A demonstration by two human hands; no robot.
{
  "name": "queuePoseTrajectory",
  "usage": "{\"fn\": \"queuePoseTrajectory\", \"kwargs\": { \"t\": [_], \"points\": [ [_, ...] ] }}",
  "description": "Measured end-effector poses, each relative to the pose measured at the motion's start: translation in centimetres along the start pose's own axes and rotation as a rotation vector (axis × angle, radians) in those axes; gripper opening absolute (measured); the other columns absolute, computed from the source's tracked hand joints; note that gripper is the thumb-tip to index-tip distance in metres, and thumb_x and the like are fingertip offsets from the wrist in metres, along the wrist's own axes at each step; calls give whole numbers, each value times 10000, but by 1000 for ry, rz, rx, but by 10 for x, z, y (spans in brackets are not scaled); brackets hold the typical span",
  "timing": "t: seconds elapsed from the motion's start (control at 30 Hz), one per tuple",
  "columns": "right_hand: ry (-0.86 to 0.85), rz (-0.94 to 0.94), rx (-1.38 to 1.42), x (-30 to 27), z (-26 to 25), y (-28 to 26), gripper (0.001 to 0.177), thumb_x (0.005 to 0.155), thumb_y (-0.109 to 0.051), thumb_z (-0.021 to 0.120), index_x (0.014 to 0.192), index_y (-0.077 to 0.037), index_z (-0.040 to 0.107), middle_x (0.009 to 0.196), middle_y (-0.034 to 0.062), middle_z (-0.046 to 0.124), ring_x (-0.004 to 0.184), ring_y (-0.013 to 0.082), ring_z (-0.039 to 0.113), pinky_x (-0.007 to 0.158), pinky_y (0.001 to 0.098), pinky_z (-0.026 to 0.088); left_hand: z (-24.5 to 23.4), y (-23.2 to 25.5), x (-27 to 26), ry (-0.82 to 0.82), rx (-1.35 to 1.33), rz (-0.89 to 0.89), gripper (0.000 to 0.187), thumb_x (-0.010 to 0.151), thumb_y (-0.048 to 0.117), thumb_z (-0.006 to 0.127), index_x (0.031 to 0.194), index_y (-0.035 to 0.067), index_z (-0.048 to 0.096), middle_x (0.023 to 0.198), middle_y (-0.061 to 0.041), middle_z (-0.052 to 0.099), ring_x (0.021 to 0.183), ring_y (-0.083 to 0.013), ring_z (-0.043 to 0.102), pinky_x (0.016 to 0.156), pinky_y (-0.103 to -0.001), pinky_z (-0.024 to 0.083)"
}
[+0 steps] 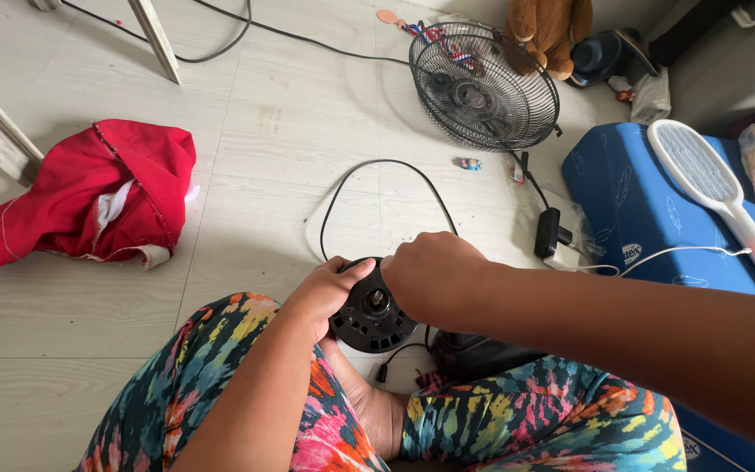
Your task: The person disassembles a small black appliance, likely a hair clipper, using a screwdriver. They remove the top cover, unscrew internal components, and manipulate the motor housing while sitting on the floor.
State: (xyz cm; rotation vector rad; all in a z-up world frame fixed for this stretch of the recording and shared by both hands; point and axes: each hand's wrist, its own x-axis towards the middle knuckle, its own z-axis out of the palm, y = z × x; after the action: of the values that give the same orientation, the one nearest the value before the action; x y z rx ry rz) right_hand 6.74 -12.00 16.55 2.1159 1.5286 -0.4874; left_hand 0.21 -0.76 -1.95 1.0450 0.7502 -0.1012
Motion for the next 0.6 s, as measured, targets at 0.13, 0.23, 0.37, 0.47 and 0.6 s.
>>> {"fn": "queuePoseTrajectory", "kwargs": {
  "t": [0.13,0.23,0.37,0.47,0.6],
  "points": [
    [-82,0,-71,-2,-14,-5,153,851,-187,673,946,-74,712,909,122,756,881,310,748,746,420,592,-2,0,-1,5,10,-14,465,858,404,750,1102,14,678,961,-112,737,833,-188,686,735,-368,568],
    [-72,-5,-137,-5,-23,-6,172,867,-218,669,977,-96,717,952,114,752,906,310,740,742,425,585,0,-2,-2,5,20,9,480,857,407,757,1095,-3,684,950,-121,728,810,-195,672,719,-372,559],
    [138,138,-135,9,-30,41,345,949,-416,598,1115,-119,655,957,104,752,889,315,743,690,453,583,-3,0,-1,-20,-25,-6,465,847,397,751,1087,3,689,936,-120,735,787,-202,689,706,-373,573],
    [177,350,12,36,-5,88,415,1019,-497,517,1166,-129,640,974,113,753,911,314,741,729,459,577,0,8,-2,10,7,-34,460,852,401,748,1090,12,690,930,-113,730,781,-188,686,696,-356,572],
    [99,582,482,84,85,121,418,1007,-502,512,1164,-146,665,1051,106,744,993,267,709,858,447,539,1,11,-4,19,-13,-80,482,850,410,748,1097,1,688,914,-141,714,766,-222,683,666,-365,564]
  ]
}}
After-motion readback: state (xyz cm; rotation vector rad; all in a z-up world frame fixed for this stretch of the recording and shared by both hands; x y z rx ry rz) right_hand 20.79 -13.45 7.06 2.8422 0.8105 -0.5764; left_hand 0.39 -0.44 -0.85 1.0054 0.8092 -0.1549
